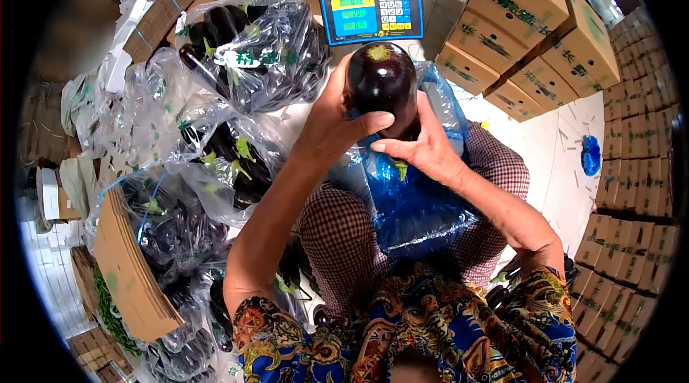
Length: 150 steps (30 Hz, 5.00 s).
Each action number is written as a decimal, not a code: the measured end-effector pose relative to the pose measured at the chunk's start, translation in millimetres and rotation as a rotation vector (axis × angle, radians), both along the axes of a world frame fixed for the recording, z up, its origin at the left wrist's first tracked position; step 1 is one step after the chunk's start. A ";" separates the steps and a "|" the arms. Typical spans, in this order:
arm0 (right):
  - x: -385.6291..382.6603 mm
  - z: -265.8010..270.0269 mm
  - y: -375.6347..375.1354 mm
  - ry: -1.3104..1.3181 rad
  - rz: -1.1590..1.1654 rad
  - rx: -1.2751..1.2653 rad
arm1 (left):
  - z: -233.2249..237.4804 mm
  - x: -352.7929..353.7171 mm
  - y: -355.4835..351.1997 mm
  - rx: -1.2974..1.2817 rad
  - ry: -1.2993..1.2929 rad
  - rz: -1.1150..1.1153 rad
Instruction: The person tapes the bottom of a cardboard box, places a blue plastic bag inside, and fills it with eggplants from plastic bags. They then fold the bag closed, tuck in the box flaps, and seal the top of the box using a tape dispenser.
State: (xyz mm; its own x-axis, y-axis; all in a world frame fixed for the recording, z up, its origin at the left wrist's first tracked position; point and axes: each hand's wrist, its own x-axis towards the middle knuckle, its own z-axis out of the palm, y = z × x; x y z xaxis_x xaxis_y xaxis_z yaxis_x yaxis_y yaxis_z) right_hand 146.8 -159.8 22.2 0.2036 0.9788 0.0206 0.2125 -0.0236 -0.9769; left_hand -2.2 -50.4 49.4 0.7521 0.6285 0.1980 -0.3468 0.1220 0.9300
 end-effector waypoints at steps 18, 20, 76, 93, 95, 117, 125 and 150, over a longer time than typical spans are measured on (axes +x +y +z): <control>11.1 -11.6 -12.4 0.095 0.155 -0.207 | -23.6 -21.5 9.2 -0.240 0.056 -0.110; 5.9 -8.5 -16.3 -0.077 0.072 -0.246 | -38.5 -19.1 13.9 -0.227 0.021 -0.115; 41.1 -271.5 17.4 -0.975 0.719 -1.005 | -212.3 -268.4 -41.0 -1.062 -0.357 0.670; -7.3 -45.4 42.8 -0.474 0.673 -0.720 | -109.9 -255.8 -68.5 -0.939 -0.650 0.258; -16.4 -29.0 41.4 -0.352 0.625 -0.729 | -94.4 -243.9 -61.5 -0.957 -0.627 0.304; 23.6 29.8 21.4 -0.834 0.491 -0.319 | -21.1 -2.4 53.8 1.230 0.483 -0.294; 48.0 -93.8 -2.5 0.087 0.044 -0.898 | -73.4 -88.0 33.3 0.237 0.659 0.114; 117.8 -283.2 -39.6 -1.130 0.429 -0.661 | -226.1 -246.9 -93.1 0.314 1.373 0.048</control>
State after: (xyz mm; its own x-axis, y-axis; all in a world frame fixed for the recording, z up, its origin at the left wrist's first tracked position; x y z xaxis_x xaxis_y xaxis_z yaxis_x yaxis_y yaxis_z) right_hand 264.5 -199.5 -261.1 0.0704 0.8525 -0.5180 0.9844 -0.1434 -0.1022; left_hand -249.1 -143.6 -176.7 0.4371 0.7263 -0.5305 0.8481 -0.1364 0.5120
